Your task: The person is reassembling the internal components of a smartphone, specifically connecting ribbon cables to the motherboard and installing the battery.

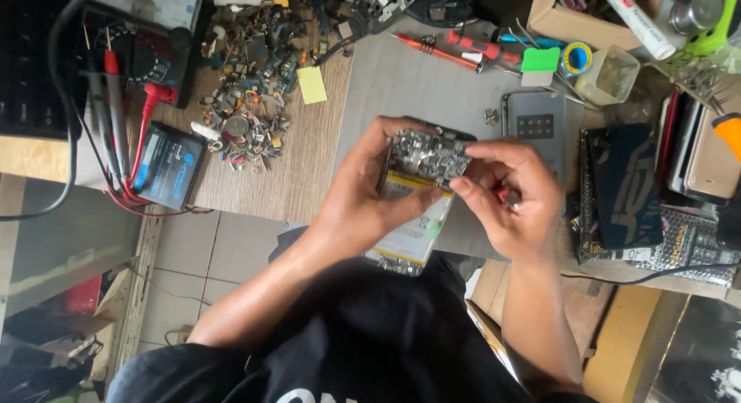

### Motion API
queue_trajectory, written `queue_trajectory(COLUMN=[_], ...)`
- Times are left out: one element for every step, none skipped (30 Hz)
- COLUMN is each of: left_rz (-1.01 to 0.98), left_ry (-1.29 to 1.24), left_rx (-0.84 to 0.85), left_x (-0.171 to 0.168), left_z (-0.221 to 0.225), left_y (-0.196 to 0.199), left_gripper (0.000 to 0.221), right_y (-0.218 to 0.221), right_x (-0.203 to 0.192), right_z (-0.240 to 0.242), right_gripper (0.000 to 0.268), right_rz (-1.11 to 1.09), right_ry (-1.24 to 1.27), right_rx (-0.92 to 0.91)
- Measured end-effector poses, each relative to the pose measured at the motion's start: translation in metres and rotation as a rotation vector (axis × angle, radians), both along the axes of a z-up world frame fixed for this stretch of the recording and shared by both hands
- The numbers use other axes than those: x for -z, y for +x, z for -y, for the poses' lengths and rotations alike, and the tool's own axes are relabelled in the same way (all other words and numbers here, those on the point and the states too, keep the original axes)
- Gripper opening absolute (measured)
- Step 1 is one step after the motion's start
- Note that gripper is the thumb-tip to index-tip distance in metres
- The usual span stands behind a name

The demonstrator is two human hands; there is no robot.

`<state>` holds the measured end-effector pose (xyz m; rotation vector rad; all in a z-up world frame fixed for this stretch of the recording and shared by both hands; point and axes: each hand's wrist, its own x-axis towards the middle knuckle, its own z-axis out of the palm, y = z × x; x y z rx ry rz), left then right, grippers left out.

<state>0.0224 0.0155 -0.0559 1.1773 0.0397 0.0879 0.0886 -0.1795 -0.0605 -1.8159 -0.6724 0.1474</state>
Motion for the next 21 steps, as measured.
queue_trajectory(left_rz=[0.006, -0.004, -0.015, -0.008, -0.028, -0.05, -0.046, -0.037, -0.029, -0.027, -0.031, -0.034, -0.031, -0.04, -0.049, -0.051, -0.046, -0.04, -0.042, -0.033, -0.025], left_ry=[0.003, -0.007, -0.017, -0.017, -0.008, 0.002, 0.002, 0.025, 0.049, 0.047, 0.086, 0.124, 0.124, 0.129, 0.134, 0.133, 0.116, 0.098, 0.096, 0.083, 0.07], left_rx=[0.004, 0.011, 0.019, 0.02, 0.017, 0.012, 0.011, 0.0, -0.012, -0.013, -0.022, -0.032, -0.034, -0.041, -0.048, -0.051, -0.045, -0.037, -0.037, -0.04, -0.043], left_x=[-0.004, -0.008, -0.011, -0.014, -0.016, -0.018, -0.02, -0.021, -0.022, -0.023, -0.023, -0.024, -0.026, -0.026, -0.027, -0.026, -0.026, -0.025, -0.024, -0.024, -0.024], left_z=[0.001, 0.002, 0.003, 0.005, 0.006, 0.007, 0.008, 0.009, 0.009, 0.01, 0.01, 0.011, 0.012, 0.013, 0.013, 0.012, 0.011, 0.01, 0.01, 0.009, 0.009], left_y=[-0.003, -0.005, -0.007, -0.009, -0.01, -0.013, -0.014, -0.015, -0.017, -0.018, -0.019, -0.019, -0.02, -0.021, -0.022, -0.022, -0.022, -0.022, -0.022, -0.022, -0.021], left_gripper=[0.045, 0.044, 0.044, 0.044, 0.043, 0.043, 0.043, 0.041, 0.04, 0.04, 0.039, 0.037, 0.037, 0.038, 0.038, 0.038, 0.038, 0.038, 0.038, 0.037, 0.038], right_y=[-0.003, -0.006, -0.009, -0.01, -0.011, -0.014, -0.015, -0.017, -0.019, -0.02, -0.022, -0.023, -0.024, -0.024, -0.025, -0.024, -0.024, -0.024, -0.023, -0.022, -0.022], right_x=[-0.003, -0.006, -0.009, -0.01, -0.011, -0.011, -0.012, -0.014, -0.015, -0.017, -0.019, -0.022, -0.023, -0.024, -0.024, -0.023, -0.022, -0.021, -0.023, -0.024, -0.025], right_z=[0.001, 0.002, 0.004, 0.004, 0.004, 0.005, 0.006, 0.007, 0.007, 0.006, 0.004, 0.003, 0.002, 0.001, 0.0, -0.001, -0.001, -0.001, -0.003, -0.005, -0.007], right_gripper=[0.03, 0.029, 0.028, 0.028, 0.029, 0.029, 0.029, 0.033, 0.036, 0.036, 0.035, 0.034, 0.034, 0.034, 0.033, 0.033, 0.033, 0.032, 0.032, 0.031, 0.03], right_rz=[0.006, 0.006, 0.005, 0.012, 0.013, 0.012, 0.016, 0.011, 0.007, 0.009, -0.009, -0.025, -0.023, -0.056, -0.089, -0.091, -0.115, -0.14, -0.141, -0.129, -0.117], right_ry=[0.003, 0.006, 0.01, 0.01, 0.029, 0.047, 0.048, 0.032, 0.017, 0.016, 0.011, 0.006, 0.006, 0.021, 0.037, 0.036, 0.057, 0.078, 0.077, 0.065, 0.054], right_rx=[0.004, 0.007, 0.011, 0.011, 0.01, 0.006, 0.005, 0.003, 0.001, 0.0, 0.008, 0.015, 0.013, 0.015, 0.017, 0.014, 0.012, 0.013, 0.013, 0.006, -0.001])
